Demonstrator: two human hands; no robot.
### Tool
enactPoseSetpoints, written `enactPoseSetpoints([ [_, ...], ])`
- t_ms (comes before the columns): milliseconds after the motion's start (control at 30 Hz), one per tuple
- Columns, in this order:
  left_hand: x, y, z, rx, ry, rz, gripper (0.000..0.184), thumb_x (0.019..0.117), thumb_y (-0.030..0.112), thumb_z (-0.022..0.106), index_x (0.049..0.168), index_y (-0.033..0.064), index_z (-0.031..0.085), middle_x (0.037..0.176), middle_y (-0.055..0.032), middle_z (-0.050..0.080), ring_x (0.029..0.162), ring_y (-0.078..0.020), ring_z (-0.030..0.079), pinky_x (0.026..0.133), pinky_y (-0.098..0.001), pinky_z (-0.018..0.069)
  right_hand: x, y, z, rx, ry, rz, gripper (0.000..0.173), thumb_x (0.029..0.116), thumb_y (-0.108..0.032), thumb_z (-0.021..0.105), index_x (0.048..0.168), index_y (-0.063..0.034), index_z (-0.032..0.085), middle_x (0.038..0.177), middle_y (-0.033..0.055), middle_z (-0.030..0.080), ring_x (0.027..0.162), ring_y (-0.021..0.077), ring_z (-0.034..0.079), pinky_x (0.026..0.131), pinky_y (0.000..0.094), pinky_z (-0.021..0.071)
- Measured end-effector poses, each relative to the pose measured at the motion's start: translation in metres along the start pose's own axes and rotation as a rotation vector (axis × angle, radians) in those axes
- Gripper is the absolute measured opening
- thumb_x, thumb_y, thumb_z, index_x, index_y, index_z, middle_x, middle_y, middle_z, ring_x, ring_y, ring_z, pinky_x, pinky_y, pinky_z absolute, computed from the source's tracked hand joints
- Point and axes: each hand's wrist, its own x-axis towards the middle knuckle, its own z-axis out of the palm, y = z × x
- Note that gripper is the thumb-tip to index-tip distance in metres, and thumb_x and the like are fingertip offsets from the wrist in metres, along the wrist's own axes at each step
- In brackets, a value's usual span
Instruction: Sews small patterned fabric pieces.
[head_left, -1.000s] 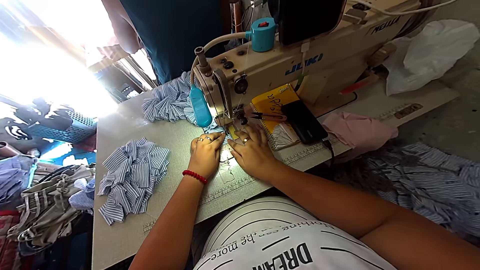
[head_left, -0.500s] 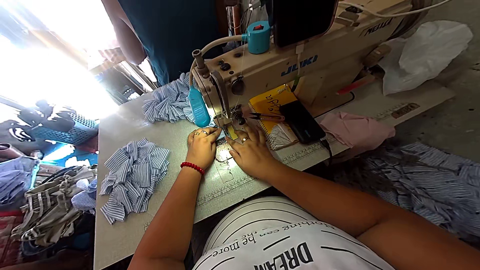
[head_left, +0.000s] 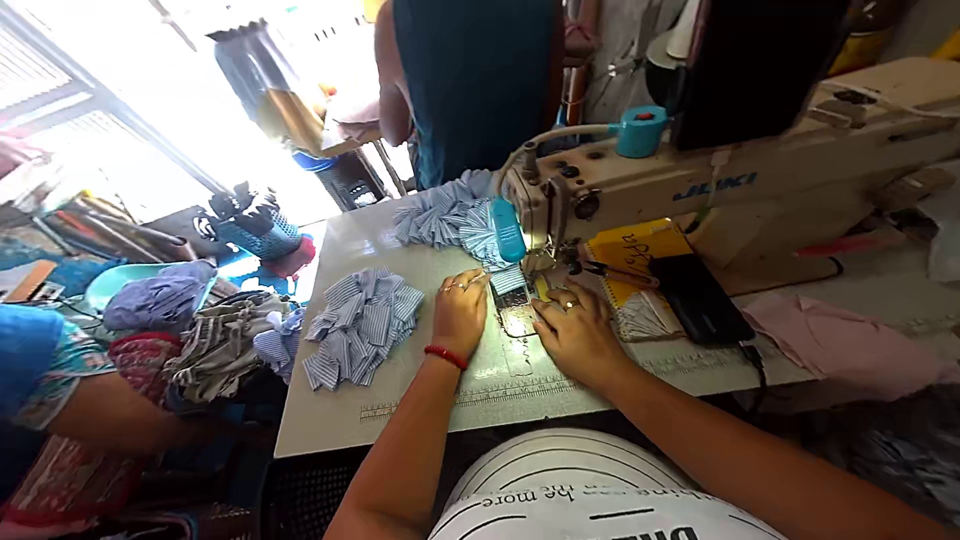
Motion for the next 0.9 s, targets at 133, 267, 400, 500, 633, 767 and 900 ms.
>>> enactPoseSetpoints([
  [133, -0.026, -0.025, -0.042, 0.219, -0.142, -0.329, 0.042, 0.1027, 0.024, 0.059, 0.140, 0.0057, 0.062, 0.150, -0.0194, 0.053, 0.142, -0.0393, 0.046, 0.118, -0.0561, 0.0338, -0.003, 0.006, 0.003, 0.017, 0.019, -0.008, 0.040, 0.1026, -0.035, 0.051, 0.133, -0.0165, 0.070, 0.143, 0.0158, 0.060, 0.146, 0.0429, 0.040, 0.116, 0.0678, 0.0283],
  [267, -0.036, -0.037, -0.053, 0.360, -0.168, -0.383, 0.034, 0.1038, 0.014, 0.051, 0.129, 0.0009, 0.069, 0.138, -0.0196, 0.064, 0.134, -0.0373, 0.055, 0.114, -0.0542, 0.0399, -0.002, 0.006, 0.008, 0.068, 0.109, -0.080, 0.040, 0.1003, -0.034, 0.052, 0.126, -0.0117, 0.073, 0.137, 0.0215, 0.063, 0.142, 0.0497, 0.042, 0.112, 0.0723, 0.0319],
  [400, -0.029, -0.030, -0.062, 0.392, -0.244, -0.383, 0.036, 0.1054, 0.015, 0.048, 0.136, 0.0068, 0.065, 0.135, -0.0170, 0.066, 0.133, -0.0352, 0.057, 0.113, -0.0525, 0.0405, -0.005, 0.006, 0.004, 0.080, 0.126, -0.107, 0.042, 0.1010, -0.034, 0.050, 0.126, -0.0090, 0.073, 0.137, 0.0236, 0.062, 0.140, 0.0524, 0.043, 0.110, 0.0740, 0.0317],
  [500, -0.023, -0.027, -0.064, 0.406, -0.320, -0.402, 0.038, 0.1062, 0.014, 0.047, 0.141, 0.0023, 0.059, 0.141, -0.0189, 0.061, 0.136, -0.0362, 0.053, 0.114, -0.0522, 0.0398, -0.007, 0.009, 0.006, 0.072, 0.147, -0.124, 0.043, 0.1013, -0.036, 0.048, 0.126, -0.0101, 0.073, 0.136, 0.0228, 0.063, 0.139, 0.0524, 0.044, 0.109, 0.0744, 0.0324],
  [633, -0.016, -0.020, -0.073, 0.299, -0.369, -0.446, 0.034, 0.1014, 0.000, 0.047, 0.129, 0.0025, 0.066, 0.138, -0.0193, 0.062, 0.135, -0.0359, 0.054, 0.112, -0.0527, 0.0418, -0.008, 0.008, 0.005, 0.055, 0.142, -0.131, 0.043, 0.1020, -0.035, 0.048, 0.127, -0.0107, 0.073, 0.137, 0.0235, 0.062, 0.138, 0.0523, 0.046, 0.109, 0.0747, 0.0317],
  [767, -0.013, -0.010, -0.084, 0.220, -0.301, -0.463, 0.036, 0.1028, 0.002, 0.045, 0.132, 0.0081, 0.066, 0.133, -0.0192, 0.065, 0.128, -0.0351, 0.059, 0.106, -0.0529, 0.0468, -0.008, 0.011, 0.006, 0.086, 0.142, -0.133, 0.041, 0.0997, -0.034, 0.051, 0.124, -0.0099, 0.074, 0.135, 0.0238, 0.063, 0.136, 0.0525, 0.047, 0.107, 0.0748, 0.0329],
  [900, -0.015, 0.002, -0.106, 0.028, -0.141, -0.481, 0.030, 0.1077, 0.013, 0.047, 0.127, 0.0068, 0.069, 0.126, -0.0170, 0.068, 0.122, -0.0316, 0.063, 0.105, -0.0477, 0.0486, -0.007, 0.009, 0.003, 0.142, 0.209, -0.172, 0.033, 0.0969, -0.026, 0.056, 0.113, -0.0065, 0.077, 0.128, 0.0242, 0.066, 0.130, 0.0535, 0.051, 0.106, 0.0744, 0.0343],
])
